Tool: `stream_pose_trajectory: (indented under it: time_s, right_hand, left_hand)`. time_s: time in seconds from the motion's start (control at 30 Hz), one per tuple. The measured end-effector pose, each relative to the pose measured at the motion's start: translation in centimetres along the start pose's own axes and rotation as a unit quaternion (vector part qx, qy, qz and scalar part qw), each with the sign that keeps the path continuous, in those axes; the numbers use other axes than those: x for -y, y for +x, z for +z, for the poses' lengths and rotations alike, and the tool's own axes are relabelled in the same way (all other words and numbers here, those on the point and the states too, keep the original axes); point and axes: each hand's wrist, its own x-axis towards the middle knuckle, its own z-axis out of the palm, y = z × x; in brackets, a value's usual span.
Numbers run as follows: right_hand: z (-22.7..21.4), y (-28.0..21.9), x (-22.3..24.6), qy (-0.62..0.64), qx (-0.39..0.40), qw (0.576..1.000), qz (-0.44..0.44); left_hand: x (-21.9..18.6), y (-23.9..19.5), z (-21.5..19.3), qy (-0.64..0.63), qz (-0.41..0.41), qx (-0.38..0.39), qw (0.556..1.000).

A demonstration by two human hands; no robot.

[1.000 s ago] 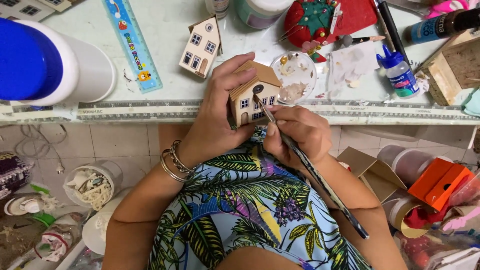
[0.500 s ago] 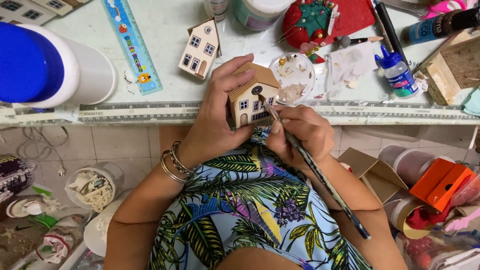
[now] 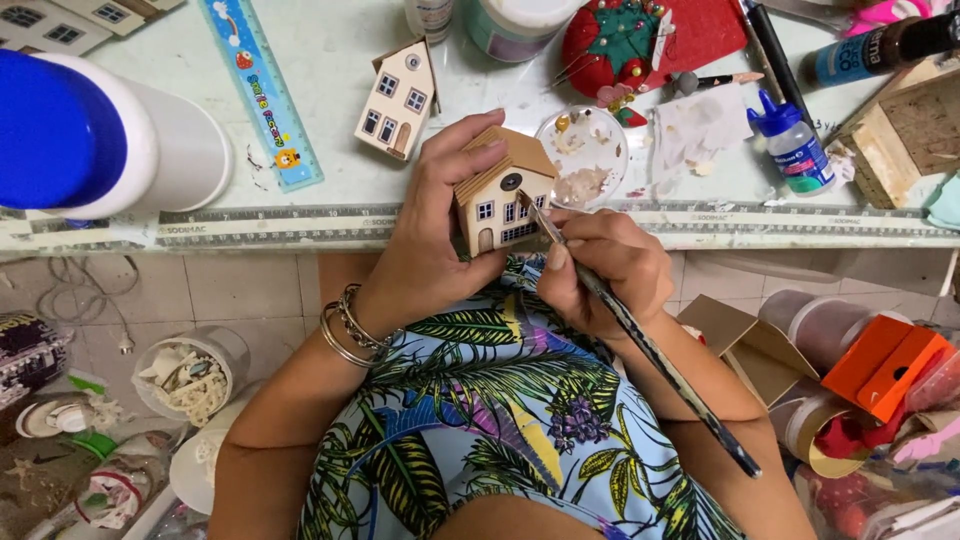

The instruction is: Painting small wooden house models with a paintbrush at a workshop table.

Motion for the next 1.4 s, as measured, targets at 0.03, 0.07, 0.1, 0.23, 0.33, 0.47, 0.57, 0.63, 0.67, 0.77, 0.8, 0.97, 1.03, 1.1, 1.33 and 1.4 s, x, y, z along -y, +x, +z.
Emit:
stream_pose_trajectory:
  time_s: [0.03,0.07,0.1,0.23,0.33,0.47,0.57,0.63,0.67,0.77,0.8,0.97,1.03,1.1,1.33,1.4]
  right_hand:
    - [0.1,-0.1,-0.1,0.0,0.0,1.0,0.0]
    - [0.1,-0.1,-0.1,-0.001,-0.001,1.0,0.001]
    - [0.2,-0.2,-0.2,-0.003,-0.003,1.0,0.002]
    - [0.1,0.4,0.2,0.018,0.012,1.0,0.01]
    - [0.2,0.8,0.4,0.029,-0.007,0.999,-0.034]
    - [0.3,0.9,0.3,0.039,0.008,0.998,-0.042]
    - [0.4,1.1,0.3,0.04,0.007,0.998,-0.048]
    - [0.5,1.1,0.2,0.049,-0.002,0.997,-0.054]
    - [0.5,1.0,0.1,0.049,0.0,0.997,-0.055]
    - [0.2,1.0,0.5,0.044,0.014,0.999,-0.028]
    - [0.1,1.0,0.8,0.039,0.026,0.999,0.0]
    - [-3.0,-0.3,-0.9,0.102,-0.045,0.986,-0.121]
    - [-3.1,0.2,-1.4,0.138,-0.082,0.963,-0.216]
    - [-2.4,0.4,-0.8,0.069,-0.164,0.979,-0.099]
    - [-0.7,3.7,2.9,0.185,0.061,0.968,0.158]
    - [-0.8,5.6,4.9,0.149,0.179,0.964,0.129]
  left_hand:
    - [-0.1,0.0,0.0,0.0,0.0,0.0,1.0]
    - [-0.1,0.0,0.0,0.001,-0.003,0.0,1.0]
    - [-0.1,0.0,0.0,0.002,-0.006,0.0,1.0]
    - [-0.2,0.1,0.0,0.005,-0.004,-0.001,1.0]
    - [-0.1,0.0,0.0,0.005,-0.003,-0.003,1.0]
    - [-0.2,0.1,0.0,0.001,0.0,-0.007,1.0]
    - [-0.2,0.0,0.0,0.001,-0.002,-0.006,1.0]
    - [-0.1,0.0,-0.1,-0.005,-0.004,-0.002,1.0]
    - [-0.1,0.0,-0.1,-0.005,-0.001,-0.004,1.0]
    - [-0.1,0.1,-0.1,-0.004,0.003,-0.006,1.0]
    - [-0.2,0.1,-0.1,-0.003,0.004,-0.006,1.0]
    - [0.5,-0.5,-0.3,-0.042,0.013,-0.009,0.999]
    - [0.8,-1.1,-0.3,-0.047,0.026,-0.021,0.998]
    - [0.7,-1.7,-0.4,-0.013,0.066,-0.026,0.997]
    - [0.1,-3.5,-3.1,0.106,0.098,-0.071,0.987]
    - [-0.8,-4.1,-4.1,0.111,0.108,-0.065,0.986]
